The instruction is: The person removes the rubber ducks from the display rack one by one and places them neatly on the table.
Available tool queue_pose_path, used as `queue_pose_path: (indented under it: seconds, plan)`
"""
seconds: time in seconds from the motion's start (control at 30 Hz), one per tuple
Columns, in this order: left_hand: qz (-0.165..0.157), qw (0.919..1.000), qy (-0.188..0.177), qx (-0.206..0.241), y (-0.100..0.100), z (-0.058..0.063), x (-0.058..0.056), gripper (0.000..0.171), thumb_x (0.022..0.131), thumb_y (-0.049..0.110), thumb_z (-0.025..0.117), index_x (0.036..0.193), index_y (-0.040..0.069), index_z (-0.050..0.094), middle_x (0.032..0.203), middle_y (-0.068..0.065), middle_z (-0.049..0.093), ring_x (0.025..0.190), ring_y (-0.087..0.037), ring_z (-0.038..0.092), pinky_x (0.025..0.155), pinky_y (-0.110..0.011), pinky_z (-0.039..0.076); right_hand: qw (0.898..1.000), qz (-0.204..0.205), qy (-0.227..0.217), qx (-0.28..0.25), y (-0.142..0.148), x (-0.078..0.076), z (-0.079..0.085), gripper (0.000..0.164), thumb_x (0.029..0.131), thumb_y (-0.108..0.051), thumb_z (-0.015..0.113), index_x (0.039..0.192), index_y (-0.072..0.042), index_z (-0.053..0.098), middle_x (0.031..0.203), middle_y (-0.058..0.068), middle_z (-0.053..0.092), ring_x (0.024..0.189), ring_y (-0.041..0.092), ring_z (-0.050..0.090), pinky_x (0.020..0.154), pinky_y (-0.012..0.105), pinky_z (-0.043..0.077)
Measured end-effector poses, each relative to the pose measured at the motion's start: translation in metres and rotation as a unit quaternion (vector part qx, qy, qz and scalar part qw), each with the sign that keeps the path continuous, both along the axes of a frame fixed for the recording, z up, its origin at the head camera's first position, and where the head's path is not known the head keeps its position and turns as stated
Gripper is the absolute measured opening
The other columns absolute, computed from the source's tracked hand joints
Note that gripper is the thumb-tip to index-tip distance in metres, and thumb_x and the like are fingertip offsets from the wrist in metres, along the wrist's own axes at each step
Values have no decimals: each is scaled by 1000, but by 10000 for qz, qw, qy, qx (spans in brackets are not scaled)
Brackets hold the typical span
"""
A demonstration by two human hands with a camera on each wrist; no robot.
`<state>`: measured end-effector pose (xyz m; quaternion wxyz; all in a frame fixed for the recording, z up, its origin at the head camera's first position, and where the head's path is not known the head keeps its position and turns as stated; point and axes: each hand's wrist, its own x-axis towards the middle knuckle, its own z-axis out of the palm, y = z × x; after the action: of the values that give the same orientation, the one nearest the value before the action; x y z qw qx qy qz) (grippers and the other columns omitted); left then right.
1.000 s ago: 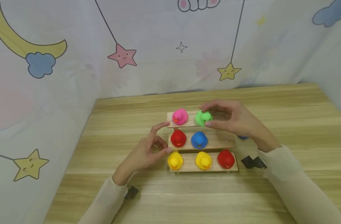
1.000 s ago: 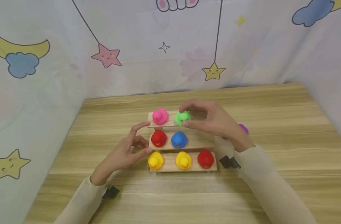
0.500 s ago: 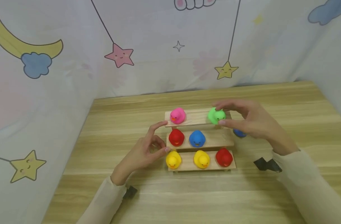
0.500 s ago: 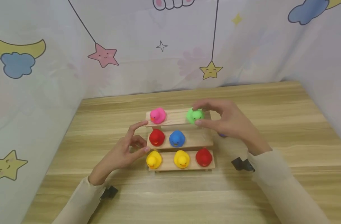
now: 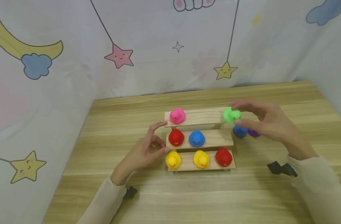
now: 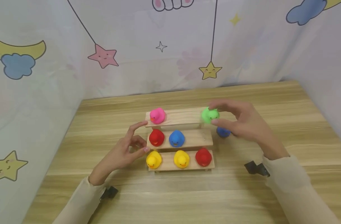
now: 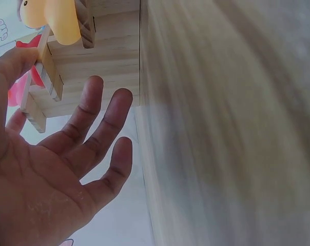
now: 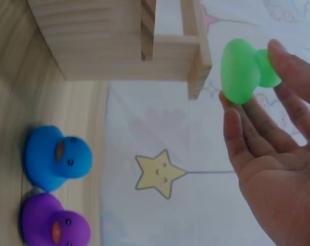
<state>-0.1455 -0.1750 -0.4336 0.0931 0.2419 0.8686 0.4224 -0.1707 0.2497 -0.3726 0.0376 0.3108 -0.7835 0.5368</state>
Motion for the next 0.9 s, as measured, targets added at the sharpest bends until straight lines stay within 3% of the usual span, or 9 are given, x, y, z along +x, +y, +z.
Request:
queue_pose_path:
  seconds: [0.2,0.53,0.77,0.9]
  plan:
    - [-23,10000,7,3,0,-1,0,88,98,20,79,165,37,24,94,4,75,88,-10,71,88,-43,62,9986,130,-100,-494,13,1,-8,42,85,24,72,124,9,69,138,6,73,133,10,65,113,15,48]
    - [-5,10000,-31,14,0,-1,-1,88,99,21,79,165,38,23,95,4,75,89,-10,71,87,-40,62,9980,-570,-284,60,27,6,-18,40,88,20,74,125,6,70,138,1,73,130,4,67,110,11,48]
    - [-4,10000,-31,19,0,0,0,88,99,20,79,165,38,23,95,3,75,89,-10,71,87,-40,62,9970,-660,-390,-98,42,6,-32,39,88,22,72,124,9,68,138,1,73,131,4,66,110,11,48]
    - [22,10000,-45,-15,1,1,0,89,98,21,79,165,38,23,96,4,75,89,-10,71,88,-41,62,9960,-792,-396,88,52,4,-37,37,89,21,71,124,9,67,139,-1,72,131,1,66,109,9,48]
